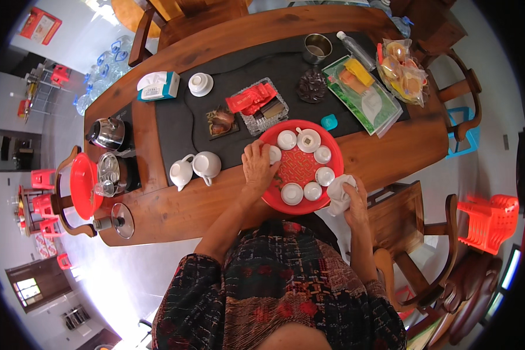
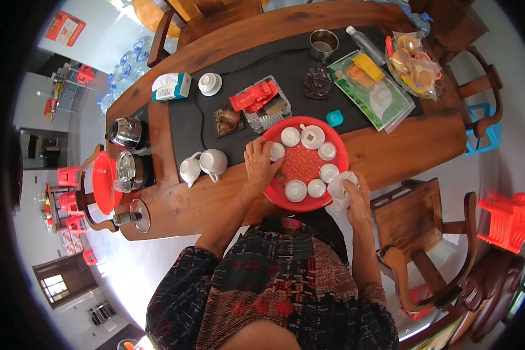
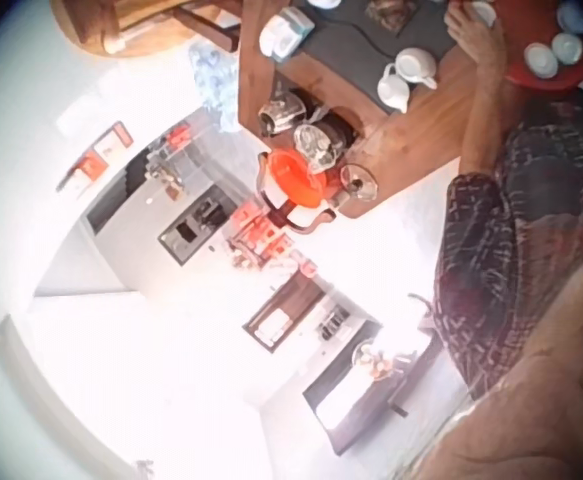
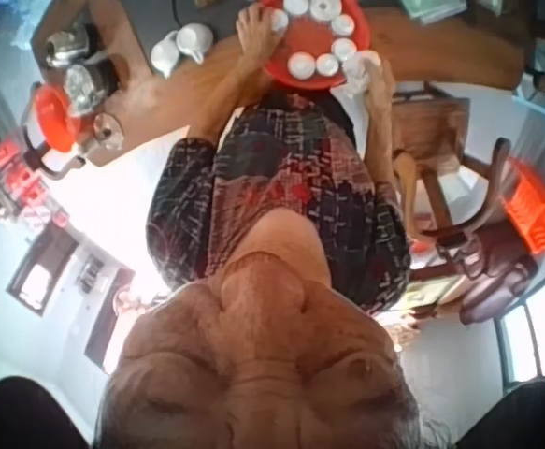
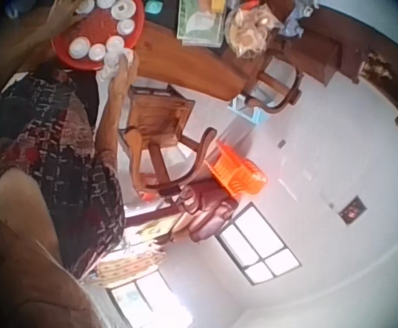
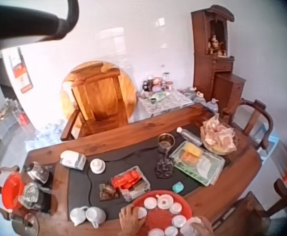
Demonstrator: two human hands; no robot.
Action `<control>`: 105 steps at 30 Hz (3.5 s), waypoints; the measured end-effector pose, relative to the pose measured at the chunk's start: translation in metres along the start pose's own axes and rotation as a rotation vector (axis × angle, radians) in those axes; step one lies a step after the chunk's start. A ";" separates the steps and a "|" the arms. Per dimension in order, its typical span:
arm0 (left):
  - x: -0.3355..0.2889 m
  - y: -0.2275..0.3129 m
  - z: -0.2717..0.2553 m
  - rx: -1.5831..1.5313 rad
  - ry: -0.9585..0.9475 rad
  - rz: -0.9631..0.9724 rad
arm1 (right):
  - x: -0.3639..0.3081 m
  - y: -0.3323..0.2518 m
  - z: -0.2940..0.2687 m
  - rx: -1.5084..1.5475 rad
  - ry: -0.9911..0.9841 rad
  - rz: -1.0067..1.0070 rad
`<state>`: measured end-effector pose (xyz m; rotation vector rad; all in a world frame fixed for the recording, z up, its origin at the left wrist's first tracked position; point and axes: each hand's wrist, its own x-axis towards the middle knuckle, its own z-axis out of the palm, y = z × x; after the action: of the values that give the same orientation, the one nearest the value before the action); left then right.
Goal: The person wipes small white ceramic cups and a red plastic tray with a cloth. They handle the cups one at a time, wiping the exterior and interior, then placing them into a red basin. The person also wipes the tray and a small white pitcher.
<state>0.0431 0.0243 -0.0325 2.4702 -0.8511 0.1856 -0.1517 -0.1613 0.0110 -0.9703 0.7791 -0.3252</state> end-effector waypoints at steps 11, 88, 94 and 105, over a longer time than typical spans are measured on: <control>-0.015 0.041 -0.036 -1.762 -0.197 -0.680 | 0.029 -0.031 0.100 -0.286 -0.333 -0.410; -0.041 0.047 -0.119 -1.288 -0.137 -0.245 | -0.021 -0.031 0.168 -0.086 -0.527 -0.024; -0.035 0.055 -0.132 -1.346 0.001 -0.272 | -0.037 -0.027 0.164 -0.112 -0.529 -0.201; -0.054 0.043 -0.134 -2.131 -0.319 -0.566 | -0.022 -0.031 0.177 0.062 -0.462 -0.050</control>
<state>-0.0209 0.0938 0.0855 0.5453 -0.0474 -0.8680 -0.0371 -0.0572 0.1047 -0.9599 0.3227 -0.1563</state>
